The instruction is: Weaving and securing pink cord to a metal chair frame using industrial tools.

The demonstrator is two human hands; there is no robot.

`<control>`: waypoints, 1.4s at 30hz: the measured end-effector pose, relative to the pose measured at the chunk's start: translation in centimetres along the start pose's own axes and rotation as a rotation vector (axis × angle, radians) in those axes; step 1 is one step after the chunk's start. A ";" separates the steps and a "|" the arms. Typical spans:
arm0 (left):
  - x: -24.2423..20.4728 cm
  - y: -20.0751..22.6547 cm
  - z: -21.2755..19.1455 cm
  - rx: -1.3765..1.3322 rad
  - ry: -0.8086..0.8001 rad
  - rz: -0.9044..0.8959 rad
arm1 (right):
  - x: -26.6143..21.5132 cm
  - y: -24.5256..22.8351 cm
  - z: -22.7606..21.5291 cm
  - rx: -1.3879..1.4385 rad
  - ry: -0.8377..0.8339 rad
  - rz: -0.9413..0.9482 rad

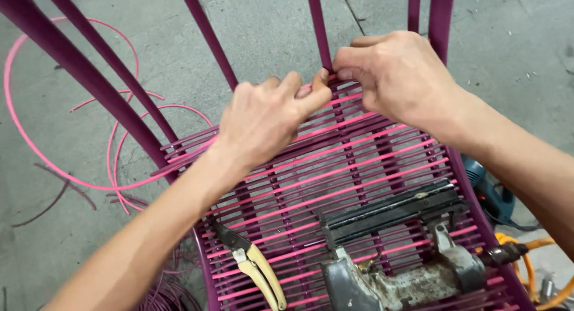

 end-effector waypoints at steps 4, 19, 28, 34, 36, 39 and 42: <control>-0.9 0.3 0.3 0.100 0.086 0.021 | -0.3 -0.2 0.2 -0.057 0.007 -0.001; -1.6 0.6 0.9 0.220 0.090 0.071 | -2.5 0.8 1.3 -0.225 0.048 -0.096; -2.0 0.6 1.1 0.273 0.127 0.078 | -1.8 -1.7 0.3 -0.249 0.119 -0.184; -2.0 0.3 0.9 0.219 0.143 0.065 | -2.8 0.3 1.4 -0.229 0.071 -0.115; -2.0 0.2 1.0 0.215 0.141 0.060 | -2.7 0.3 1.4 -0.226 0.082 -0.123; -1.9 0.1 1.1 0.206 0.136 0.062 | -2.5 0.1 1.2 -0.233 0.090 -0.113; -1.9 0.2 1.0 0.197 0.139 0.059 | -2.4 0.2 1.2 -0.243 0.078 -0.105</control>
Point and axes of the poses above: each hand's wrist, its own x-axis towards the middle knuckle, its own z-axis out of the palm, y = z × x, the point moved 3 cm from there along x, towards the middle knuckle, and after that the axes turned 12 degrees about y, right-handed, at the moved point
